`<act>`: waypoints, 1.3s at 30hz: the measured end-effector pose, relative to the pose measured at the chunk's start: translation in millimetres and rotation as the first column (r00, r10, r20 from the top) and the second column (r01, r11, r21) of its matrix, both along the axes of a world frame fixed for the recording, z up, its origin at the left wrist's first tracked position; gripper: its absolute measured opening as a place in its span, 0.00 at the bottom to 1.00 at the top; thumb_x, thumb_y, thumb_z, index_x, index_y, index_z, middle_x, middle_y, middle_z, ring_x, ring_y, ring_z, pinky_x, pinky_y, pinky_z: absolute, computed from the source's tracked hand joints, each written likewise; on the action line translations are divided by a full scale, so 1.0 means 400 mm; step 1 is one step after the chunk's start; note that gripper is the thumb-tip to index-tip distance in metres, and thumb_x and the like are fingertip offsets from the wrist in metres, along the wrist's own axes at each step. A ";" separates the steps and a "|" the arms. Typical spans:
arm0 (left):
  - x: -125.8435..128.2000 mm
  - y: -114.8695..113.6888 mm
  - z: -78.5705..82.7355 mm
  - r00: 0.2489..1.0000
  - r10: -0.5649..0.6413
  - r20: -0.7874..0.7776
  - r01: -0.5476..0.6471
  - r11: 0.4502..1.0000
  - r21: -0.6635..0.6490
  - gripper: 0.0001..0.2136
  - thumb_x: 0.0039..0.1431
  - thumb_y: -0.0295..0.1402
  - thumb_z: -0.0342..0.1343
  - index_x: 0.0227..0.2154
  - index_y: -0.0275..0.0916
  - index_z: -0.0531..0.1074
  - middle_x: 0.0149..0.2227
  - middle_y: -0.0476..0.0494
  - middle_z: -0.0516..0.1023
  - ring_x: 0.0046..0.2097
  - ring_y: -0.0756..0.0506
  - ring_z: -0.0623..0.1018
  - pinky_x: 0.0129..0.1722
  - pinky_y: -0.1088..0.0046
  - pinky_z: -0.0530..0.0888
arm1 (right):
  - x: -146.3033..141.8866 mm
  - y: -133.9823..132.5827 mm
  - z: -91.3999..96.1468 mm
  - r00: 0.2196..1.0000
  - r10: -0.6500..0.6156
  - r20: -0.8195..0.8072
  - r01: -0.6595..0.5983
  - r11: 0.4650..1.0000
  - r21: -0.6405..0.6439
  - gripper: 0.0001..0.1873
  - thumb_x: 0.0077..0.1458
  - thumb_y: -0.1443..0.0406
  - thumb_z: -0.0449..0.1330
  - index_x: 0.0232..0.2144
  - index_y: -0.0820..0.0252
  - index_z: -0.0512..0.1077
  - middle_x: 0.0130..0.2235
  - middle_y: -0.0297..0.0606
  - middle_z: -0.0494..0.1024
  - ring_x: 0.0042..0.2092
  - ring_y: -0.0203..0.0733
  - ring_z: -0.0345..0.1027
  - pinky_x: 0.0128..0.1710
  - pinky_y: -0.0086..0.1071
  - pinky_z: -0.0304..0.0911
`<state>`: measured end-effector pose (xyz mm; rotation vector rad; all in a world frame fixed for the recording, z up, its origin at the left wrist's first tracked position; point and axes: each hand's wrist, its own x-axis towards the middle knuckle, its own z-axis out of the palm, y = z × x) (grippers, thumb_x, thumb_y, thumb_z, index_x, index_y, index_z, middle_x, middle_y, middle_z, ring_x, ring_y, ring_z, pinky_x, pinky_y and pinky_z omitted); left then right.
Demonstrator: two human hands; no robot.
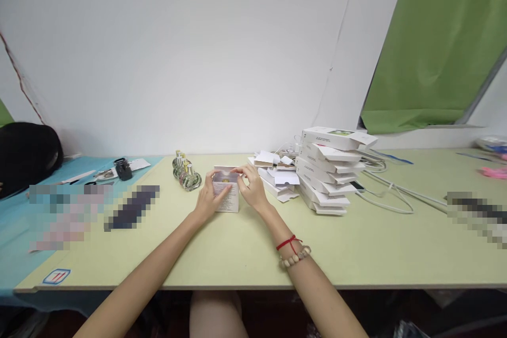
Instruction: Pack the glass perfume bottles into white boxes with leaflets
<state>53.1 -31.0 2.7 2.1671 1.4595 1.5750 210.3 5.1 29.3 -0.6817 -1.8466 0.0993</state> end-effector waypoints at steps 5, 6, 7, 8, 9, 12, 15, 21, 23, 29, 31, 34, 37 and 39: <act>0.000 0.000 0.000 1.000 0.019 0.018 -0.019 0.999 -0.036 0.25 0.53 0.43 0.51 0.51 0.42 0.50 0.48 0.42 0.66 0.40 0.47 0.73 0.35 0.71 0.68 | -0.003 0.003 -0.002 1.000 0.006 -0.022 -0.006 1.000 -0.021 0.12 0.48 0.71 0.49 0.33 0.57 0.70 0.35 0.38 0.72 0.40 0.43 0.62 0.38 0.38 0.59; -0.001 0.001 0.000 1.000 0.020 0.017 -0.020 0.999 -0.047 0.25 0.53 0.44 0.51 0.51 0.43 0.50 0.47 0.42 0.67 0.39 0.47 0.73 0.35 0.71 0.68 | -0.005 0.004 -0.003 1.000 0.003 -0.030 -0.004 1.000 -0.031 0.11 0.48 0.70 0.50 0.33 0.57 0.70 0.35 0.38 0.72 0.39 0.43 0.62 0.37 0.37 0.59; -0.002 0.001 0.001 1.000 0.020 0.016 -0.019 0.998 -0.058 0.25 0.53 0.44 0.51 0.50 0.43 0.51 0.47 0.42 0.67 0.39 0.47 0.74 0.35 0.71 0.68 | -0.007 0.003 -0.004 0.999 -0.001 -0.043 0.000 0.999 -0.042 0.10 0.49 0.70 0.50 0.33 0.57 0.70 0.35 0.38 0.73 0.39 0.42 0.63 0.36 0.36 0.59; -0.003 0.001 0.001 1.000 0.019 0.017 -0.017 0.998 -0.067 0.25 0.53 0.45 0.50 0.50 0.43 0.51 0.46 0.42 0.67 0.39 0.46 0.74 0.35 0.70 0.68 | -0.010 0.003 -0.006 0.998 -0.008 -0.061 0.004 0.998 -0.056 0.10 0.49 0.69 0.51 0.33 0.57 0.70 0.35 0.38 0.73 0.39 0.42 0.63 0.36 0.36 0.60; -0.005 0.002 0.002 1.000 0.016 0.020 -0.015 0.997 -0.073 0.25 0.52 0.45 0.50 0.50 0.43 0.50 0.46 0.43 0.68 0.40 0.46 0.73 0.36 0.70 0.68 | -0.013 0.002 -0.008 0.997 -0.013 -0.081 0.007 0.997 -0.072 0.09 0.49 0.68 0.52 0.34 0.57 0.70 0.35 0.38 0.73 0.38 0.41 0.64 0.35 0.35 0.60; -0.009 0.003 0.003 0.999 -0.002 0.037 0.005 0.997 -0.080 0.25 0.52 0.46 0.50 0.50 0.44 0.49 0.47 0.43 0.67 0.41 0.45 0.73 0.37 0.69 0.69 | -0.024 -0.002 -0.014 0.991 -0.017 -0.131 0.001 0.993 -0.120 0.10 0.50 0.65 0.53 0.36 0.56 0.70 0.37 0.38 0.73 0.38 0.40 0.64 0.34 0.33 0.61; -0.010 0.005 0.002 0.998 -0.027 0.058 0.032 0.996 -0.088 0.26 0.52 0.46 0.50 0.50 0.44 0.48 0.47 0.43 0.68 0.40 0.46 0.74 0.37 0.69 0.69 | -0.030 -0.004 -0.018 0.991 -0.007 -0.133 -0.012 0.990 -0.142 0.11 0.50 0.64 0.53 0.36 0.55 0.72 0.36 0.37 0.72 0.38 0.40 0.64 0.34 0.33 0.61; -0.007 0.013 -0.004 0.995 -0.046 0.094 0.054 0.995 -0.086 0.25 0.52 0.44 0.51 0.49 0.42 0.47 0.45 0.42 0.68 0.39 0.47 0.74 0.37 0.70 0.69 | -0.028 -0.004 -0.013 0.992 0.002 -0.129 -0.023 0.986 -0.163 0.10 0.47 0.68 0.52 0.32 0.56 0.72 0.35 0.37 0.71 0.38 0.40 0.63 0.34 0.33 0.61; -0.007 0.015 -0.006 0.994 -0.050 0.096 0.058 0.995 -0.087 0.26 0.53 0.43 0.51 0.49 0.42 0.46 0.45 0.42 0.68 0.40 0.47 0.74 0.37 0.70 0.69 | -0.027 -0.005 -0.012 0.991 0.005 -0.136 -0.027 0.986 -0.163 0.10 0.46 0.70 0.52 0.30 0.57 0.71 0.34 0.37 0.71 0.38 0.40 0.63 0.35 0.34 0.60; -0.012 0.010 -0.006 1.000 -0.013 0.001 0.013 0.997 -0.074 0.20 0.57 0.41 0.45 0.50 0.43 0.49 0.46 0.43 0.67 0.41 0.46 0.73 0.37 0.69 0.68 | -0.024 -0.009 -0.014 0.992 0.039 -0.122 -0.055 0.989 -0.134 0.08 0.48 0.69 0.51 0.28 0.57 0.70 0.33 0.37 0.71 0.38 0.41 0.63 0.35 0.34 0.60; -0.013 0.007 -0.002 0.999 -0.006 -0.040 0.004 0.999 -0.053 0.17 0.59 0.40 0.43 0.49 0.43 0.52 0.45 0.44 0.66 0.42 0.47 0.72 0.38 0.69 0.68 | -0.024 -0.011 -0.014 0.990 0.060 -0.128 -0.077 0.988 -0.133 0.10 0.52 0.65 0.50 0.32 0.56 0.71 0.35 0.37 0.71 0.39 0.41 0.64 0.35 0.35 0.61; -0.013 0.005 0.004 0.995 -0.002 -0.100 0.001 1.000 -0.017 0.13 0.60 0.40 0.41 0.45 0.42 0.56 0.43 0.45 0.65 0.41 0.48 0.71 0.38 0.71 0.68 | -0.026 -0.013 -0.015 0.985 0.047 -0.165 -0.072 0.987 -0.146 0.13 0.55 0.62 0.48 0.39 0.56 0.70 0.38 0.38 0.71 0.39 0.41 0.64 0.35 0.34 0.62; -0.012 0.006 0.004 0.992 0.006 -0.124 -0.005 1.000 0.003 0.11 0.60 0.40 0.40 0.43 0.42 0.59 0.42 0.45 0.65 0.41 0.48 0.71 0.38 0.72 0.68 | -0.029 -0.014 -0.017 0.982 0.020 -0.190 -0.048 0.988 -0.146 0.13 0.54 0.62 0.50 0.39 0.56 0.69 0.38 0.39 0.71 0.39 0.41 0.64 0.34 0.34 0.63; -0.011 0.008 0.001 0.992 0.017 -0.126 -0.017 1.000 0.006 0.11 0.60 0.40 0.40 0.42 0.41 0.59 0.42 0.45 0.65 0.41 0.48 0.71 0.37 0.72 0.67 | -0.031 -0.016 -0.018 0.980 0.010 -0.196 -0.037 0.991 -0.132 0.11 0.53 0.63 0.50 0.37 0.56 0.69 0.37 0.39 0.71 0.39 0.41 0.64 0.33 0.33 0.63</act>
